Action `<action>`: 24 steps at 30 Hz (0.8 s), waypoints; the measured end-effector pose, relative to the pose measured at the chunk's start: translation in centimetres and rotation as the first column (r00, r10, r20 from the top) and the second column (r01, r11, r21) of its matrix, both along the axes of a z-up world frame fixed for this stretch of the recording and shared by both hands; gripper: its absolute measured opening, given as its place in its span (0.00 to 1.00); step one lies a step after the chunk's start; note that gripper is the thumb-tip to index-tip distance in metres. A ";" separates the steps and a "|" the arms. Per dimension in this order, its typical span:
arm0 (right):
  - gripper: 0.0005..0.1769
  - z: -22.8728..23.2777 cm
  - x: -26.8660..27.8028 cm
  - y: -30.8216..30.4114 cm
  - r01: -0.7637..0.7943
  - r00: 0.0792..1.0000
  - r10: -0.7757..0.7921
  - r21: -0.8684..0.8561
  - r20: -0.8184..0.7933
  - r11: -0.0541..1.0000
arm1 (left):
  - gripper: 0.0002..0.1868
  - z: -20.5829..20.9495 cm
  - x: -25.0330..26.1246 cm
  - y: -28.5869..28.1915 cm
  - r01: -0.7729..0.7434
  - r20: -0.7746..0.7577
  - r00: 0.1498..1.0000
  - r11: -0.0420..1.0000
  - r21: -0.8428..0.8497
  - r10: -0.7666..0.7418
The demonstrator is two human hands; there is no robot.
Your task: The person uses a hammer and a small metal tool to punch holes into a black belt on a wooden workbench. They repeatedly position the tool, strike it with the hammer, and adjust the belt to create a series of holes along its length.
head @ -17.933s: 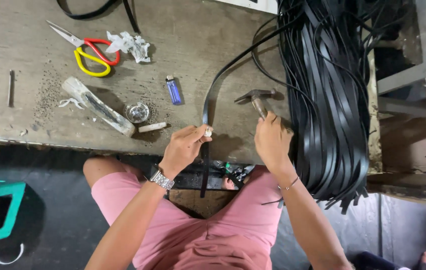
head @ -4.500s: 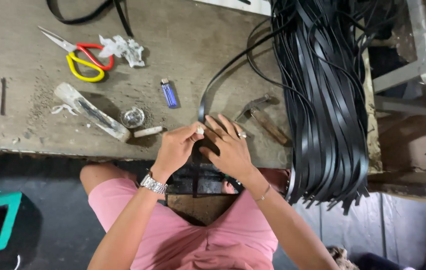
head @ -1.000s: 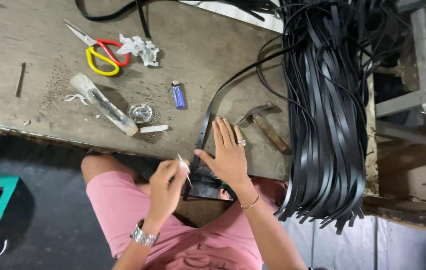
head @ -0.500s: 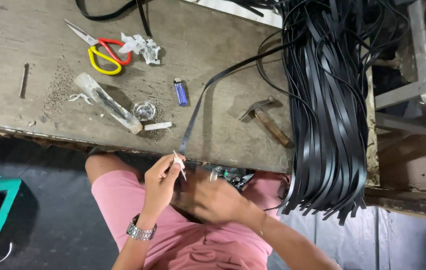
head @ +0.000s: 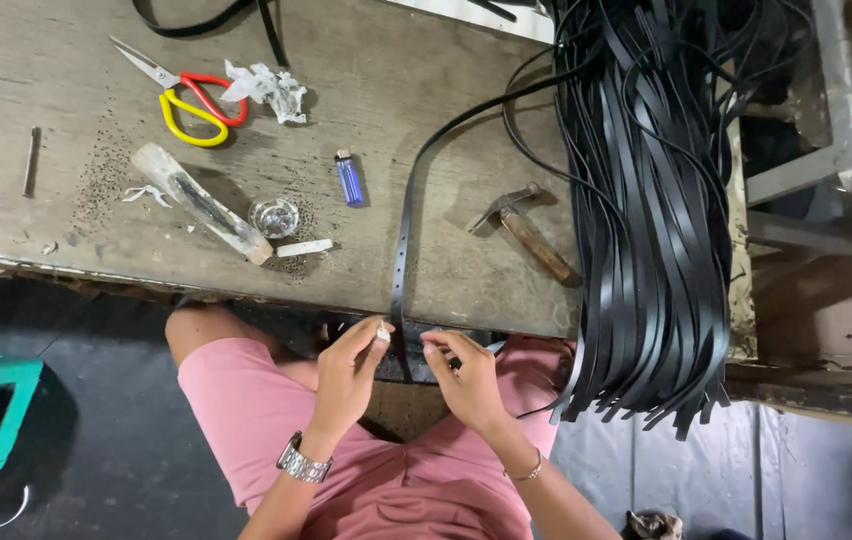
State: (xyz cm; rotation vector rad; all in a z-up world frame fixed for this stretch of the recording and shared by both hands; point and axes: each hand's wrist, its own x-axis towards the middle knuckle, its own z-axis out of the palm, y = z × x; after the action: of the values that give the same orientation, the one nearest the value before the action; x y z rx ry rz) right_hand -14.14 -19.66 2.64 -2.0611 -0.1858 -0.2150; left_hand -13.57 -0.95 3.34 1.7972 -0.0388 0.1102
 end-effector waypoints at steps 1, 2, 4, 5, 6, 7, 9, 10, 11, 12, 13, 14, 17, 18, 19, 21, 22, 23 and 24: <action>0.07 -0.1 0.0 0.0 -0.003 1.000 0.003 0.002 -0.001 1.000 | 0.13 -0.8 -0.1 0.3 -0.003 -0.001 1.000 1.000 0.002 0.003; 0.07 -0.3 0.0 0.0 0.014 1.000 -0.014 -0.001 0.028 1.000 | 0.12 -1.6 -0.3 0.6 -0.057 0.033 0.998 0.998 0.032 0.056; 0.06 -0.6 0.4 -0.5 0.039 0.998 -0.039 -0.006 0.058 0.999 | 0.10 -2.4 -0.6 1.1 -0.103 0.068 0.993 0.993 0.057 0.099; 0.06 -0.7 0.7 -1.0 0.091 0.984 -0.075 -0.090 0.164 0.992 | 0.11 -2.3 -0.9 1.3 -0.156 0.032 0.987 0.988 -0.016 0.157; 0.07 -0.9 1.0 -1.5 0.150 0.957 -0.101 -0.168 0.270 0.974 | 0.11 -2.3 -1.2 1.5 -0.211 -0.009 0.977 0.974 -0.087 0.211; 0.07 -0.8 1.9 -2.6 0.155 0.957 -0.105 -0.169 0.270 0.973 | 0.11 -2.1 -1.1 1.5 -0.206 -0.010 0.979 0.975 -0.088 0.206; 0.04 -0.6 3.5 -4.9 0.314 0.871 -0.128 -0.338 0.475 0.887 | 0.14 -1.7 -1.0 1.7 -0.216 -0.057 0.976 0.932 -0.291 0.209; 0.04 -0.6 4.4 -5.9 0.317 0.871 -0.130 -0.340 0.473 0.886 | 0.14 -1.3 -0.9 1.4 -0.213 -0.059 0.977 0.932 -0.292 0.205; 0.03 -0.6 5.5 -6.9 0.373 0.865 -0.153 -0.409 0.478 0.833 | 0.14 -0.8 -0.8 1.1 -0.248 -0.142 0.968 0.895 -0.371 0.209; 0.04 -0.5 6.5 -7.9 0.425 0.857 -0.174 -0.474 0.486 0.771 | 0.15 -0.3 -0.6 0.7 -0.287 -0.223 0.953 0.849 -0.443 0.205; 0.04 -0.9 7.0 -8.2 0.428 0.856 -0.175 -0.475 0.487 0.769 | 0.15 0.3 -0.4 0.3 -0.285 -0.223 0.954 0.849 -0.446 0.203; 0.06 -1.2 7.5 -8.4 0.430 0.868 -0.167 -0.542 0.467 0.722 | 0.15 0.9 -0.2 0.0 -0.311 -0.266 0.944 0.806 -0.504 0.197; 0.07 -3.0 8.5 -8.3 0.435 0.884 -0.159 -0.646 0.440 0.628 | 0.16 1.4 0.7 -0.8 -0.364 -0.340 0.922 0.720 -0.591 0.187; 0.08 -3.7 8.7 -8.1 0.441 0.886 -0.160 -0.684 0.436 0.581 | 0.16 1.3 0.9 -1.0 -0.388 -0.371 0.911 0.679 -0.623 0.181; 0.08 -3.7 8.6 -8.3 0.436 0.887 -0.154 -0.683 0.435 0.586 | 0.16 1.2 0.9 -1.1 -0.394 -0.371 0.909 0.677 -0.621 0.189; 0.09 -3.6 8.7 -8.5 0.366 0.917 -0.100 -0.716 0.386 0.594 | 0.14 1.0 1.2 -1.2 -0.407 -0.377 0.906 0.633 -0.659 0.190; 0.09 -2.9 8.6 -8.1 0.367 0.915 -0.099 -0.710 0.390 0.601 | 0.14 1.4 1.4 -1.0 -0.406 -0.370 0.908 0.636 -0.656 0.197; 0.08 -2.3 8.3 -7.8 0.307 0.945 -0.145 -0.648 0.293 0.697 | 0.15 1.6 1.3 -1.0 -0.415 -0.379 0.904 0.620 -0.667 0.197; 0.08 -1.6 7.9 -7.5 0.253 0.966 -0.176 -0.568 0.188 0.783 | 0.16 1.8 1.2 -0.9 -0.423 -0.388 0.901 0.603 -0.676 0.197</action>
State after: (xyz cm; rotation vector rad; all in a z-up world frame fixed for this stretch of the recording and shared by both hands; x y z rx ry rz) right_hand -6.23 -27.14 1.00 -2.6997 -0.0959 -0.4786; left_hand -12.34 -1.84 5.15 0.9365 0.4766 0.1051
